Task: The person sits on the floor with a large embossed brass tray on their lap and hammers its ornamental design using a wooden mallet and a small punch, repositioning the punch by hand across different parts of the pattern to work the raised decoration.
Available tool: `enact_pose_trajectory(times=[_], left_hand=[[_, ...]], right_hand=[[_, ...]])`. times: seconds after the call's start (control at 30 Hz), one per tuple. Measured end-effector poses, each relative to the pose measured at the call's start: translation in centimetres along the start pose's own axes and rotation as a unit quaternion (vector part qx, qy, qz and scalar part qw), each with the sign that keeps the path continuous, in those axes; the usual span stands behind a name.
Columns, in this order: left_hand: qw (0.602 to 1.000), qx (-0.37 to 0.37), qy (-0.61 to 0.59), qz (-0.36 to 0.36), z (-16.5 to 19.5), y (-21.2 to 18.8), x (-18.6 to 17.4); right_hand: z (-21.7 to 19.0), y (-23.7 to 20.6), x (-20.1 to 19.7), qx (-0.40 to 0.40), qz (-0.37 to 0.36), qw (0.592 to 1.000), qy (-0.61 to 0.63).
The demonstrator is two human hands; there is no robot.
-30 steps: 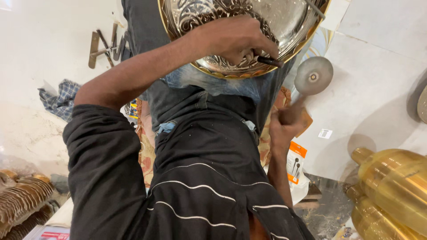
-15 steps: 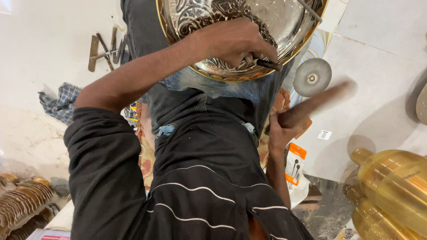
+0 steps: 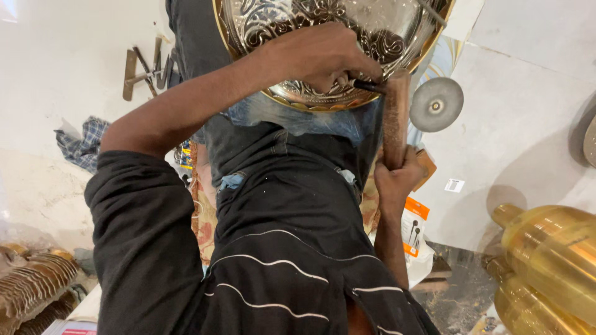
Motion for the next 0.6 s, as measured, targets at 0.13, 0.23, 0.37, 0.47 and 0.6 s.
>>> enact_pose_trajectory(times=[0.13,0.23,0.37,0.47,0.6], left_hand=[[1.000,0.005,0.017,-0.013,0.0,-0.2,0.1],[1.000,-0.007,0.009,-0.017,-0.3,-0.2,0.0],[0.999,0.010,-0.040,0.007,0.1,-0.1,-0.7],[0.998,-0.001,-0.062,0.000,0.1,0.1,-0.7],[0.997,0.034,-0.069,0.009,1.0,-0.1,-1.3]], right_hand=[[1.5,-1.0,-0.6,0.066,0.092,0.985,0.129],[0.3,-1.2,-0.4,0.048,0.048,0.998,-0.002],[2.4,-2.2,-0.9,0.185,0.080,0.973,0.111],[-1.4,-1.6,-1.8,-0.017,0.111,0.989,0.096],[-0.4,-1.0,-1.0,0.012,0.086,0.996,0.006]])
Point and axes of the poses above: each hand's wrist, its own y-axis towards the middle knuckle, its own x-axis out of the palm, z = x × y, the point moved 10 cm from there along y, towards the middle knuckle, and after that the axes turned 2 degrees about z, right-handed, at the moved point
